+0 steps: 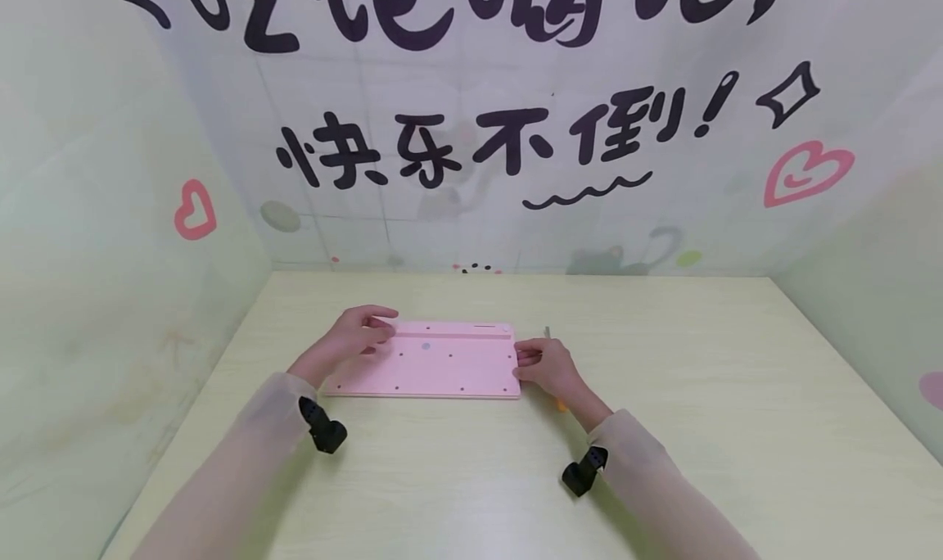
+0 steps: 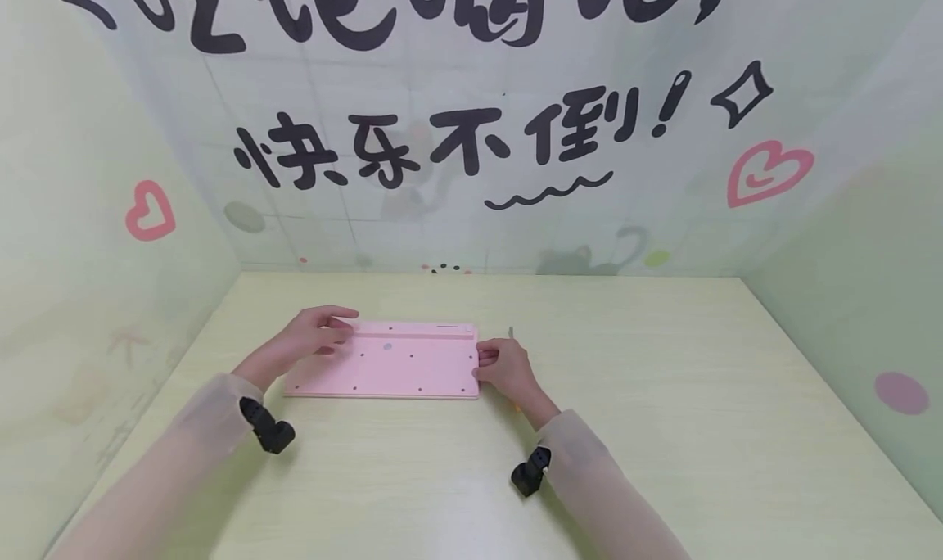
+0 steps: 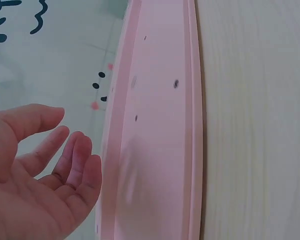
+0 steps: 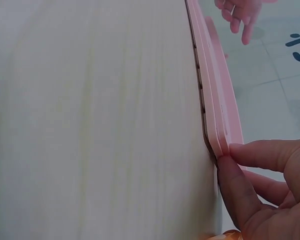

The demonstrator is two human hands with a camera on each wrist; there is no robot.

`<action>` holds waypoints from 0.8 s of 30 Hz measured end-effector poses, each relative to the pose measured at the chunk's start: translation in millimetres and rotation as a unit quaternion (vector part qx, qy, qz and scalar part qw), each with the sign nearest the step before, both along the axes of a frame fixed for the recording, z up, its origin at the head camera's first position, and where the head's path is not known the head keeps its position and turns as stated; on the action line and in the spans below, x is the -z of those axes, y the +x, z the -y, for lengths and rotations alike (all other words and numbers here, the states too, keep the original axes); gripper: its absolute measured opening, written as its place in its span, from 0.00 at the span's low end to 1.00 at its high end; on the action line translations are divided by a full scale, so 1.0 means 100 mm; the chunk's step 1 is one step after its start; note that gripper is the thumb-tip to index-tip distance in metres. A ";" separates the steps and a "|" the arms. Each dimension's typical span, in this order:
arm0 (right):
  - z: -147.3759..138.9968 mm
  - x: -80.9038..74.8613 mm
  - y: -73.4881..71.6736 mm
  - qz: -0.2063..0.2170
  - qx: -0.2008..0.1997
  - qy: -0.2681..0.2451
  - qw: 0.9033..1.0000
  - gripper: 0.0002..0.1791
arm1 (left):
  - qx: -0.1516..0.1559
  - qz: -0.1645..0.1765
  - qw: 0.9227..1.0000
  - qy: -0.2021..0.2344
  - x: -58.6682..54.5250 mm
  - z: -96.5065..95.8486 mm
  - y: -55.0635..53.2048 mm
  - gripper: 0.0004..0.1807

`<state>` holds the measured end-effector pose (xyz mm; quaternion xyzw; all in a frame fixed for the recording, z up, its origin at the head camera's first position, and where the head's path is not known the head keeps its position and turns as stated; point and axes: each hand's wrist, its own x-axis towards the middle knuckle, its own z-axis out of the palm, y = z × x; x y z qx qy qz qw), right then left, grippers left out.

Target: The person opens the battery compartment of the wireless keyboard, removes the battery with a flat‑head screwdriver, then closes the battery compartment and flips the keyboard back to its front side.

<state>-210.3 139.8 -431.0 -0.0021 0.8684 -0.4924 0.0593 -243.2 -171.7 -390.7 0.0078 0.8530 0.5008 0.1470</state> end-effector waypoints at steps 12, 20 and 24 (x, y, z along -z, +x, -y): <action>0.04 -0.02 0.04 -0.007 0.018 0.003 1.000 0.22 | 0.062 -0.001 0.998 0.029 0.00 -0.52 -0.13 0.22; 0.04 0.02 0.03 -0.014 0.019 0.007 1.000 0.22 | 0.072 -0.015 0.997 0.015 0.03 -0.81 -0.19 0.21; 0.04 0.02 0.02 -0.014 0.020 0.012 1.000 0.22 | 0.093 -0.054 0.994 -0.004 0.07 -0.91 -0.20 0.19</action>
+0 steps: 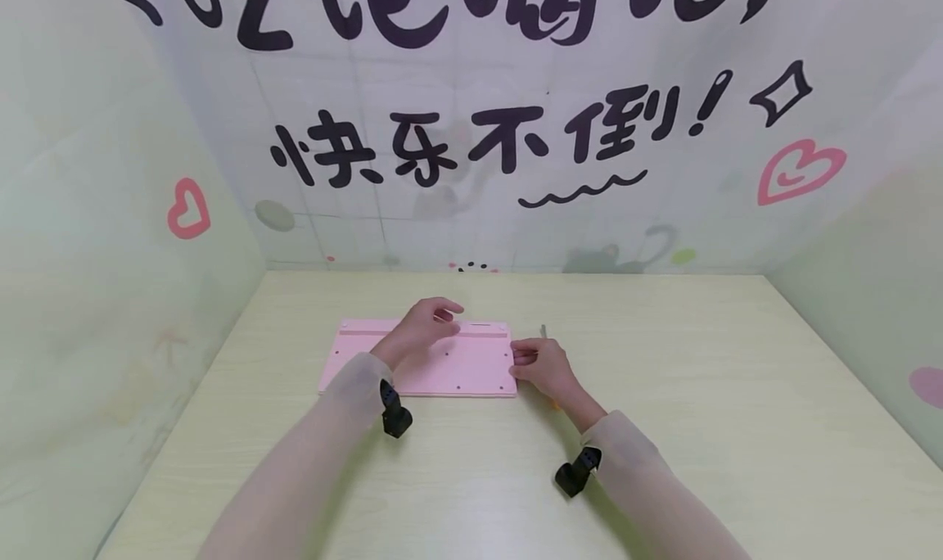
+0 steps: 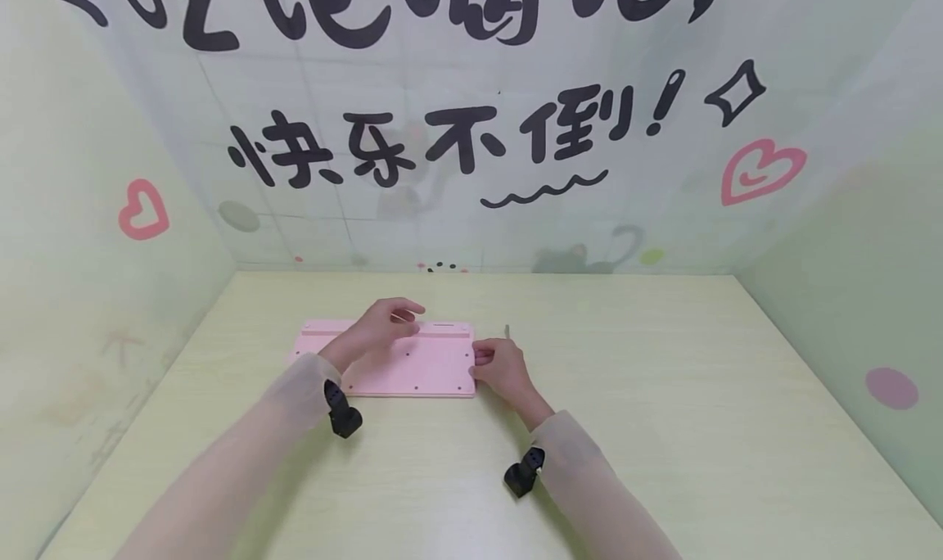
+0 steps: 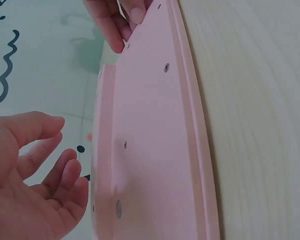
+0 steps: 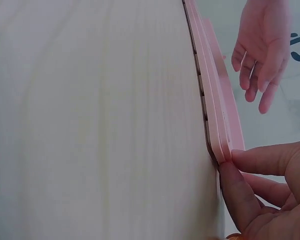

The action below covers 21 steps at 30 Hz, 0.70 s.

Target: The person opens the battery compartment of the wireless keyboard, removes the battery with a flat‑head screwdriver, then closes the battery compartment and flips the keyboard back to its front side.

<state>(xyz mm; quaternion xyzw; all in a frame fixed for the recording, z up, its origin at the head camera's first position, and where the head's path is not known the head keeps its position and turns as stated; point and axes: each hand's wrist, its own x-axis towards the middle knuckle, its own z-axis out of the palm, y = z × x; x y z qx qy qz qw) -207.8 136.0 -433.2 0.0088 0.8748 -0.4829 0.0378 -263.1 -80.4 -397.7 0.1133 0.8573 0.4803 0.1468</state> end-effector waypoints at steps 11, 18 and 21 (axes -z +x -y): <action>0.01 0.00 0.00 0.011 0.009 0.003 1.000 0.22 | 0.029 -0.086 0.991 -0.095 0.09 -0.18 -0.03 0.15; 0.02 -0.02 0.00 0.012 0.006 0.003 1.000 0.21 | 0.033 -0.077 0.991 -0.105 0.07 -0.23 -0.04 0.13; 0.01 -0.01 0.00 0.012 0.008 0.001 1.000 0.21 | 0.036 -0.076 0.989 -0.119 0.06 -0.26 -0.06 0.12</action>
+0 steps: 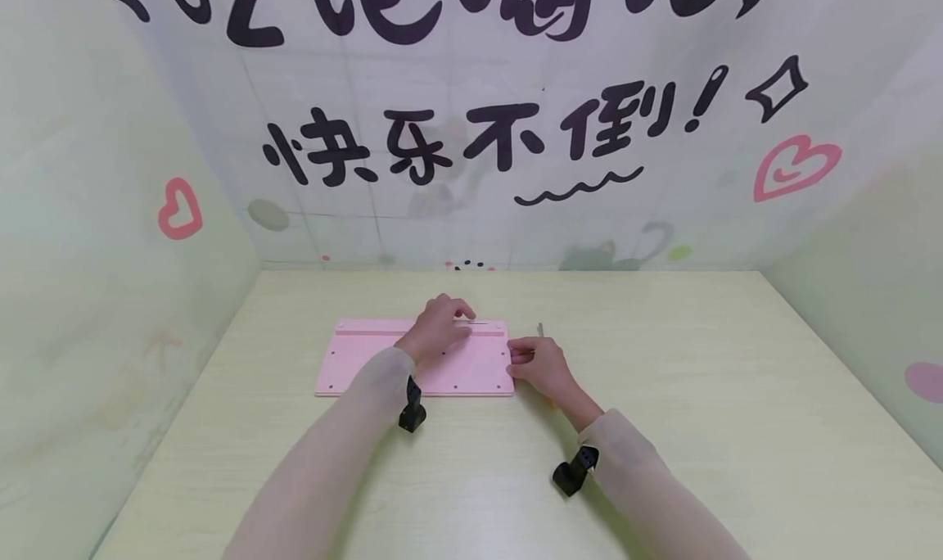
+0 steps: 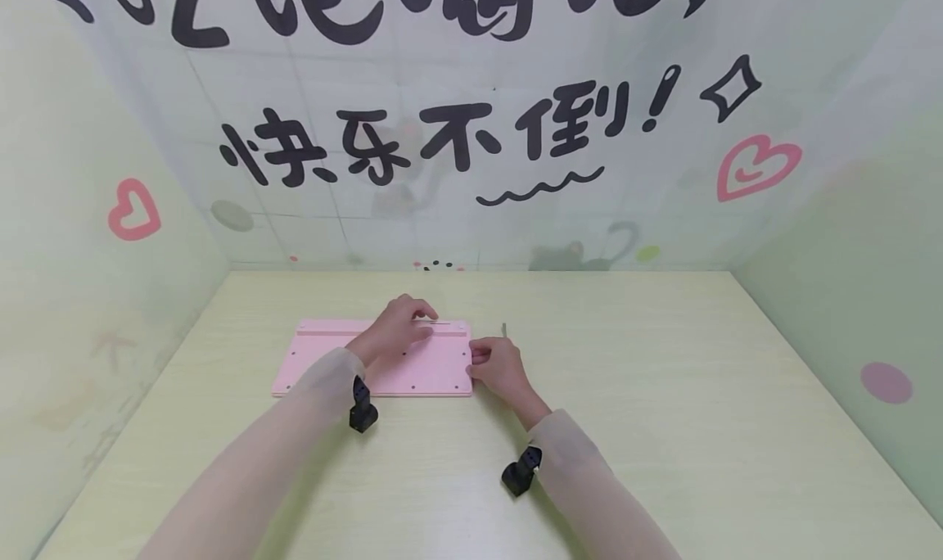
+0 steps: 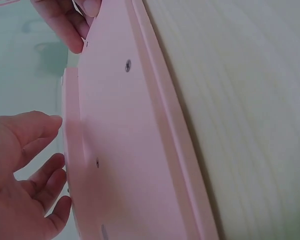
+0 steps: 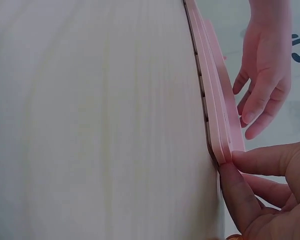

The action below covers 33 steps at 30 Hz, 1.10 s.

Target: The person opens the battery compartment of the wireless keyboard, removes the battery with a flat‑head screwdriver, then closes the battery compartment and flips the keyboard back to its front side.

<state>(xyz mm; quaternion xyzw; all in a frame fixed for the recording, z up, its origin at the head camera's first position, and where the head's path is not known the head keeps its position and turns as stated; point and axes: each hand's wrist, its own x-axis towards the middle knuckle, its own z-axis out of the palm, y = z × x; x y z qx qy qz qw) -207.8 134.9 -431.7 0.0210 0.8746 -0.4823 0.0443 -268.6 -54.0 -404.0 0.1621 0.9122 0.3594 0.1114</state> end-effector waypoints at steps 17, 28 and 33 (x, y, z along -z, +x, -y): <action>0.01 -0.02 0.01 -0.002 -0.001 -0.008 1.000 0.21 | 0.001 0.003 0.999 -0.036 0.02 -0.06 -0.07 0.06; 0.00 -0.02 -0.01 0.004 0.002 -0.009 1.000 0.21 | 0.000 0.002 0.999 -0.037 0.00 -0.10 -0.08 0.05; 0.01 -0.03 -0.01 0.002 0.002 -0.004 1.000 0.21 | -0.002 0.014 0.999 -0.051 -0.04 -0.12 -0.08 0.06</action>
